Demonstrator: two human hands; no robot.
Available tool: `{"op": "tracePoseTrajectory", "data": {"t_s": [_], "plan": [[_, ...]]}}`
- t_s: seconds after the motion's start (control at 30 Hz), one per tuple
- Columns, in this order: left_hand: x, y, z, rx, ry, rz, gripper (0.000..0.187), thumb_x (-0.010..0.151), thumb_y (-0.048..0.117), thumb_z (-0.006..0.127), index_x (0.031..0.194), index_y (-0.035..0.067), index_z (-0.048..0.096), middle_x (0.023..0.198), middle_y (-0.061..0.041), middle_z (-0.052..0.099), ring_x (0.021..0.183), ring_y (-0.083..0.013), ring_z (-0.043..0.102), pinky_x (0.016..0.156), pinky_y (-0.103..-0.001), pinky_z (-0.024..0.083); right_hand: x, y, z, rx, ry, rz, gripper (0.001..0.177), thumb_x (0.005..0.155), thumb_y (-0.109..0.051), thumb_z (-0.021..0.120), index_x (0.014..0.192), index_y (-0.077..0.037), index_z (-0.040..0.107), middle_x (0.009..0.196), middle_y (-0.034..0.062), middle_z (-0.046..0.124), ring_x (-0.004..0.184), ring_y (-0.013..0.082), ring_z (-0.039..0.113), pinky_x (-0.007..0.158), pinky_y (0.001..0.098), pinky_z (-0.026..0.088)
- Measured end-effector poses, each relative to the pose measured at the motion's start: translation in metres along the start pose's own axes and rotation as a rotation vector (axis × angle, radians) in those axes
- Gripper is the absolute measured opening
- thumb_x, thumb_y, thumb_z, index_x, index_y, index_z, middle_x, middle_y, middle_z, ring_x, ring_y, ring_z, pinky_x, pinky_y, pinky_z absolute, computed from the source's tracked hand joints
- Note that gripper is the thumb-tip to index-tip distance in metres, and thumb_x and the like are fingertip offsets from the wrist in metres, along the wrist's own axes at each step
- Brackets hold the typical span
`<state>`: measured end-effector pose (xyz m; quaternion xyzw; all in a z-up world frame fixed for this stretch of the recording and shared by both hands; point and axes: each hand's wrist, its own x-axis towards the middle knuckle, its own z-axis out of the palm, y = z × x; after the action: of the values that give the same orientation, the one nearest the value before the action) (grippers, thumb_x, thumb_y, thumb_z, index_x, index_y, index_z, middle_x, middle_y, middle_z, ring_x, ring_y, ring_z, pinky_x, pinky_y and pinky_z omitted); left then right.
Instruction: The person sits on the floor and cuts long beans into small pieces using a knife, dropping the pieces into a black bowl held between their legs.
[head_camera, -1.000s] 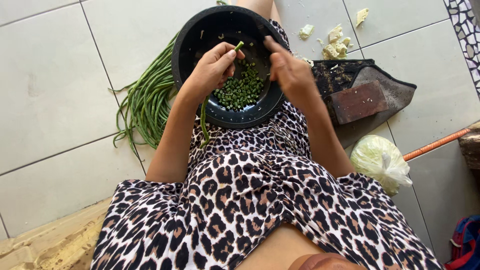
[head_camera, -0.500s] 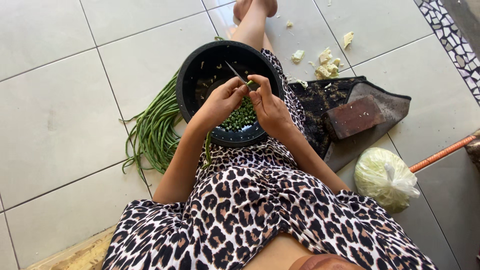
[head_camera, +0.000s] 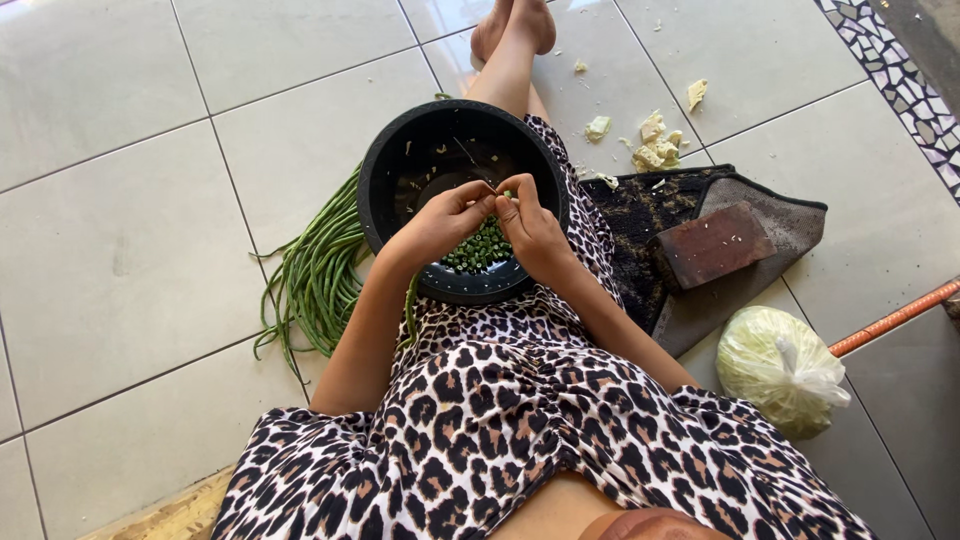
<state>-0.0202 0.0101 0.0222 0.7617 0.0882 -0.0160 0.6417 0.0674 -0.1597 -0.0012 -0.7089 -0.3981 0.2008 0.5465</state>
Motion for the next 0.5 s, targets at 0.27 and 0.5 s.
{"op": "tracePoseTrajectory", "data": {"t_s": [0.27, 0.5], "plan": [[0.004, -0.014, -0.018, -0.038, 0.072, 0.062, 0.025, 0.108, 0.026, 0.053, 0.104, 0.005, 0.066, 0.073, 0.007, 0.05, 0.065, -0.0034, 0.045, 0.058, -0.022, 0.04, 0.001, 0.025, -0.039, -0.568, 0.135, 0.186, 0.06, 0.1, -0.046, 0.068, 0.142, -0.012, 0.041, 0.072, 0.0012, 0.06, 0.062, 0.019, 0.063, 0.056, 0.036, 0.05], [-0.001, -0.002, -0.016, -0.32, 0.129, 0.043, 0.024, 0.111, 0.027, 0.048, 0.109, 0.007, 0.062, 0.064, 0.009, 0.042, 0.05, 0.0, 0.034, 0.043, -0.02, 0.029, -0.032, 0.077, -0.062, -0.54, 0.226, 0.241, 0.056, 0.083, -0.031, 0.084, 0.129, -0.012, 0.058, 0.089, 0.0057, 0.07, 0.073, 0.0214, 0.07, 0.065, 0.0361, 0.055]]}}
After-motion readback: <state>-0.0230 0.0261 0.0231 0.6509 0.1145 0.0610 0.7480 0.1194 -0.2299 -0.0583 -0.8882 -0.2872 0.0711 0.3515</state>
